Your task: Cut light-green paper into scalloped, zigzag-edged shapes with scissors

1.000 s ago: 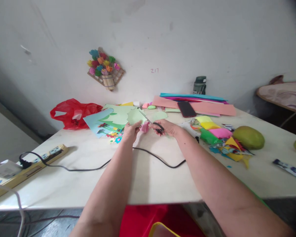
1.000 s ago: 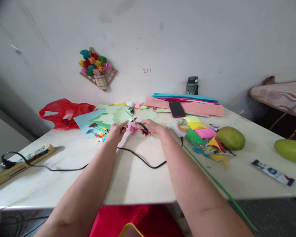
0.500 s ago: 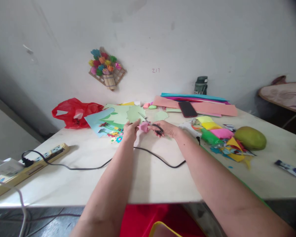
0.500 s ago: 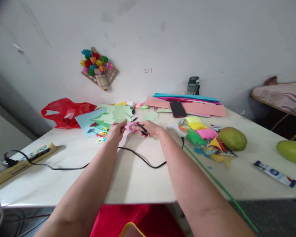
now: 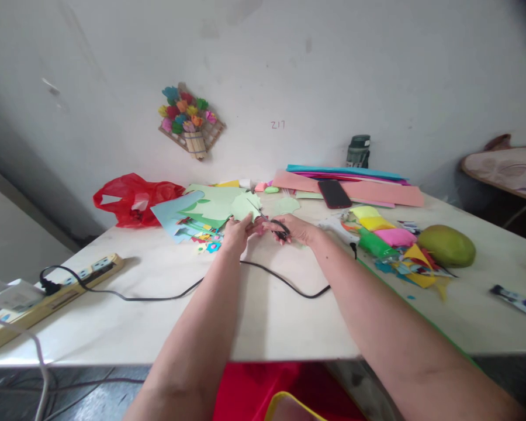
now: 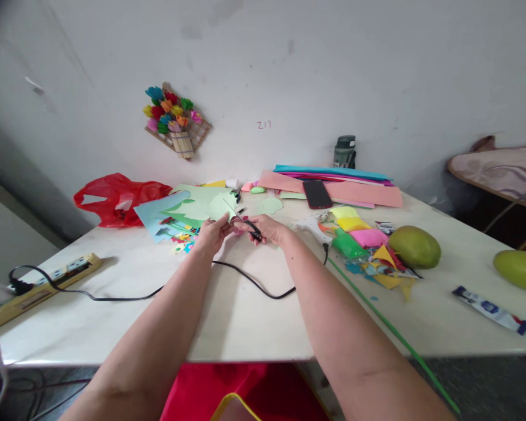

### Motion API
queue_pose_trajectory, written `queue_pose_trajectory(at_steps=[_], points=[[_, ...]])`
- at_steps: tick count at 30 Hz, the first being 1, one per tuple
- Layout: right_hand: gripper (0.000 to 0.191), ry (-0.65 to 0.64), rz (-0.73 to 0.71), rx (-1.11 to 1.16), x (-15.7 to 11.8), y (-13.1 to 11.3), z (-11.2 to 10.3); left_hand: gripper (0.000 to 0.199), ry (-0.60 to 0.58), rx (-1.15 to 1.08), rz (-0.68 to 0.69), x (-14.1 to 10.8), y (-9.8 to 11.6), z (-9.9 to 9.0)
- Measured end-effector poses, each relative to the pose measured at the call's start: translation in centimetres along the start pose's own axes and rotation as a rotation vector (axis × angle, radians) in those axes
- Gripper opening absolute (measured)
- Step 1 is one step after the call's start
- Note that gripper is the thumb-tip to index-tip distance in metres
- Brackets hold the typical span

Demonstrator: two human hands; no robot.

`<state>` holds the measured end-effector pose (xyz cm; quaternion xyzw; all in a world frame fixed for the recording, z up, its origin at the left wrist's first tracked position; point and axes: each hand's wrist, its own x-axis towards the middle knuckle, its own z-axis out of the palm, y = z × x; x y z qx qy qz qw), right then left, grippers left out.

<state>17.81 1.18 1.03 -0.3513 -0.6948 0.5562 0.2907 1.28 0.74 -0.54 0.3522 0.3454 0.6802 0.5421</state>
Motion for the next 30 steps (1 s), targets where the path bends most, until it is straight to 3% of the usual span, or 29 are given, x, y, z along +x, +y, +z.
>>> queue_pose_trajectory(at_steps=[4,11,20,30], points=[[0.038,0.005,0.020,0.002,0.1,0.0,-0.1,0.028,-0.009,-0.025,0.013,-0.1,0.0,0.1],[0.042,-0.017,0.007,0.011,0.0,0.1,0.0,0.033,0.098,-0.183,0.106,0.2,-0.2,0.0],[0.044,0.033,0.040,-0.011,-0.2,-0.5,0.4,0.033,0.160,-0.228,0.080,-0.1,-0.5,0.7],[0.038,0.012,-0.001,0.043,0.4,0.4,0.5,0.021,0.190,-0.282,0.020,-0.4,-0.5,1.3]])
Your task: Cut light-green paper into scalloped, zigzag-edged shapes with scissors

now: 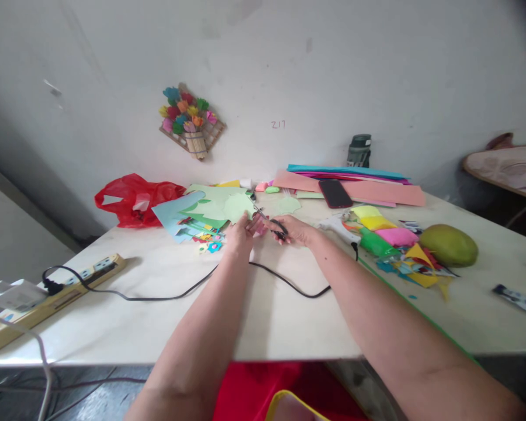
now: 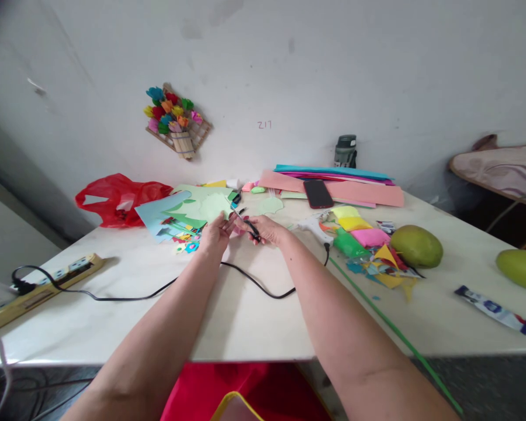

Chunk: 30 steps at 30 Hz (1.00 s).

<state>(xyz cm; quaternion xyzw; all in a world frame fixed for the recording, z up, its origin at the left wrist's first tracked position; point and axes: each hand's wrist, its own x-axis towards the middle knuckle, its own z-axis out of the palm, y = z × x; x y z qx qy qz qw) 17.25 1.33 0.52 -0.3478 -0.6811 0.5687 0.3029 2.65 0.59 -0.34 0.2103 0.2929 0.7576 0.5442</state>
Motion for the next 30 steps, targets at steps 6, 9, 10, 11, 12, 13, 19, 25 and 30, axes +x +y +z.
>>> queue_pose_trajectory(at_steps=[6,9,10,11,12,13,19,25,30], points=[[0.035,-0.003,-0.003,0.014,0.11,0.18,0.02,0.019,-0.004,0.031,0.003,0.01,-0.18,0.05],[0.037,0.000,-0.015,0.011,0.06,0.15,0.09,0.021,0.010,0.042,0.008,0.10,-0.29,0.00],[0.038,0.002,-0.019,0.010,0.06,0.16,0.11,0.021,0.012,0.036,0.008,0.14,-0.32,-0.03],[0.039,0.004,-0.023,0.009,0.07,0.17,0.13,0.021,0.014,0.026,0.009,0.17,-0.36,-0.07],[0.039,0.005,-0.026,0.008,0.10,0.21,0.14,0.021,0.012,0.016,0.011,0.20,-0.39,-0.10],[0.040,0.008,-0.025,0.008,0.14,0.26,0.15,0.021,0.007,0.007,0.014,0.23,-0.43,-0.14],[0.040,0.018,-0.027,0.012,0.28,0.43,0.20,0.019,0.005,0.012,0.023,0.26,-0.54,-0.19],[0.040,0.035,-0.013,0.018,0.29,0.37,0.35,0.020,0.027,0.034,0.023,0.38,-0.61,-0.17],[0.040,0.035,-0.018,0.005,0.36,0.43,0.35,0.021,0.027,0.006,0.022,0.49,-0.62,-0.18]])
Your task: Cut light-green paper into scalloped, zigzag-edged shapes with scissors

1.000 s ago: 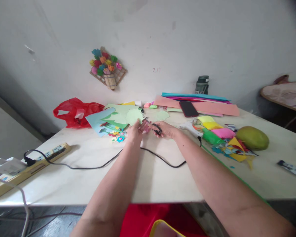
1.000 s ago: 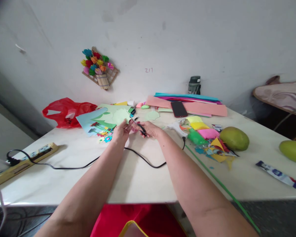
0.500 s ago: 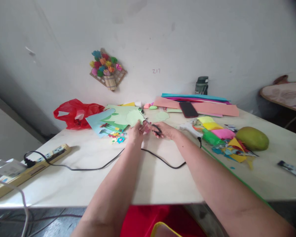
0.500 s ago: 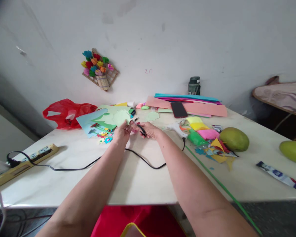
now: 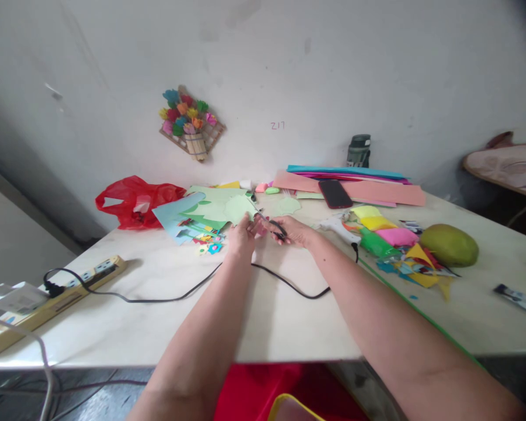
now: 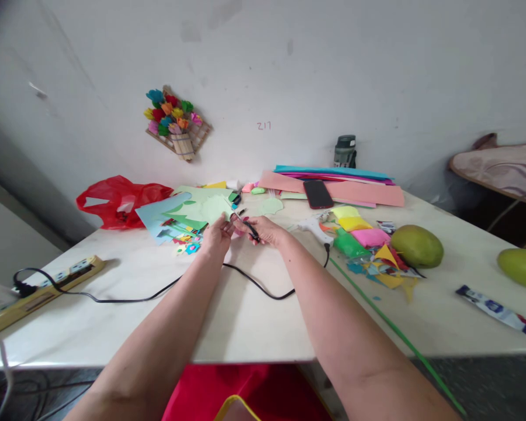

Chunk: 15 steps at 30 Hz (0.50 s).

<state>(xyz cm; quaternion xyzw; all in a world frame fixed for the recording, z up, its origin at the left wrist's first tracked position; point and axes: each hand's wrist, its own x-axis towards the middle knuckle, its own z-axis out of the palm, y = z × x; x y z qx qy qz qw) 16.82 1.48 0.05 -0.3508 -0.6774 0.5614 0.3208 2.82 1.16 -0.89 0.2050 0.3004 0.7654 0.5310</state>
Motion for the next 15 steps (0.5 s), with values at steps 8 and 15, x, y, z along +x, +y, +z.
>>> queue_pose_trajectory(at_steps=[8,15], points=[[0.040,-0.001,0.013,0.004,0.01,-0.05,-0.02,0.017,0.002,-0.031,0.005,-0.38,0.16,0.34],[0.040,-0.007,0.030,0.032,-0.09,-0.06,0.04,0.018,0.021,-0.023,0.002,-0.45,0.27,0.48]])
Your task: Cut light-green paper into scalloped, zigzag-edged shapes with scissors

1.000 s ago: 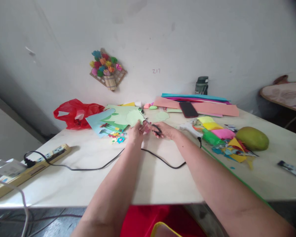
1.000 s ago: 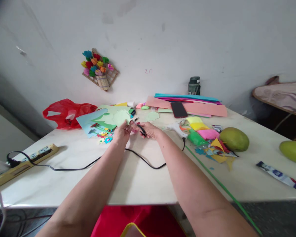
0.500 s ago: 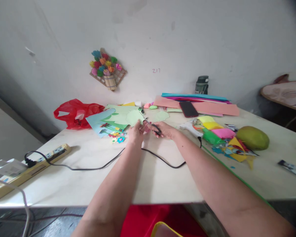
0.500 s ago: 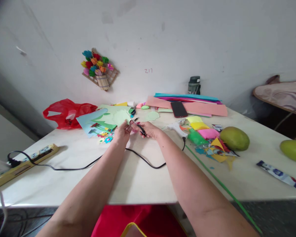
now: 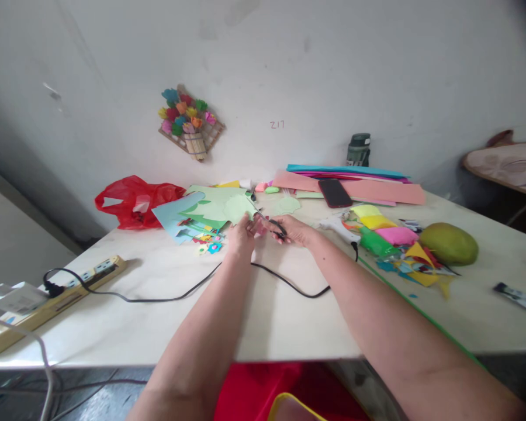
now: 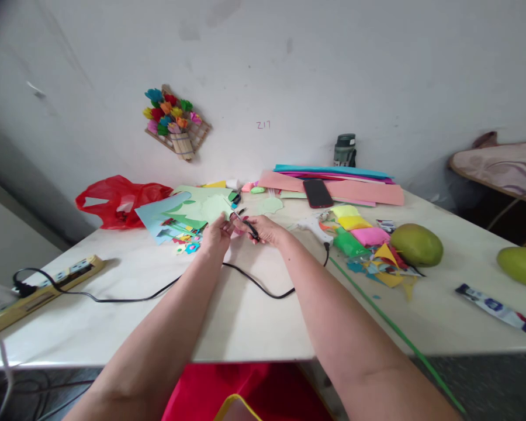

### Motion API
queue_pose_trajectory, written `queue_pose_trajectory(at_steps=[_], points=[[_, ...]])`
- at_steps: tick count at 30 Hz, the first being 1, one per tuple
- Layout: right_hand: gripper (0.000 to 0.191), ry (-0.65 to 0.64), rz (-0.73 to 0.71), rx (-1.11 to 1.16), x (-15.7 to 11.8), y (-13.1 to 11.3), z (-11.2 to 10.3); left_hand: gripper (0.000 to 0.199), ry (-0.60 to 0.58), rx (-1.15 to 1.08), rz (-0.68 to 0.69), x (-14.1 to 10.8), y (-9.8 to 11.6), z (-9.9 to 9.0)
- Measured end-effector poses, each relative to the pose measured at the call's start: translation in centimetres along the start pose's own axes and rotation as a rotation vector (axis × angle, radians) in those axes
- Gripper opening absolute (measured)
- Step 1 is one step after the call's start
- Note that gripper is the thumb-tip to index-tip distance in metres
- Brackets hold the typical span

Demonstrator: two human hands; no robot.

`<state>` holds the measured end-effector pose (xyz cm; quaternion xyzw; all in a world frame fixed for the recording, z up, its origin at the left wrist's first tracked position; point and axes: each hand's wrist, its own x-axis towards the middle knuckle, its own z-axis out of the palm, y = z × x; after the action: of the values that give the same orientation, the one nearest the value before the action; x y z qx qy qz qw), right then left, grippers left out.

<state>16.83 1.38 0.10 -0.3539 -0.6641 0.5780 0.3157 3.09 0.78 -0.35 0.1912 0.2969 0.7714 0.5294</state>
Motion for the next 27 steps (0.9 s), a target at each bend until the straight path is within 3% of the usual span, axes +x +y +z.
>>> queue_pose_trajectory(at_steps=[20,23,27], points=[[0.032,-0.030,-0.053,-0.039,-0.12,-0.17,-0.35,0.009,-0.034,0.032,-0.033,-0.12,0.44,-0.17],[0.033,0.039,-0.065,-0.028,-0.28,-0.48,-0.58,0.010,-0.103,0.066,-0.037,-0.07,0.70,-0.35],[0.033,0.240,-0.100,0.075,0.03,-0.54,-0.76,0.016,-0.167,0.139,-0.015,0.28,0.74,-0.76]])
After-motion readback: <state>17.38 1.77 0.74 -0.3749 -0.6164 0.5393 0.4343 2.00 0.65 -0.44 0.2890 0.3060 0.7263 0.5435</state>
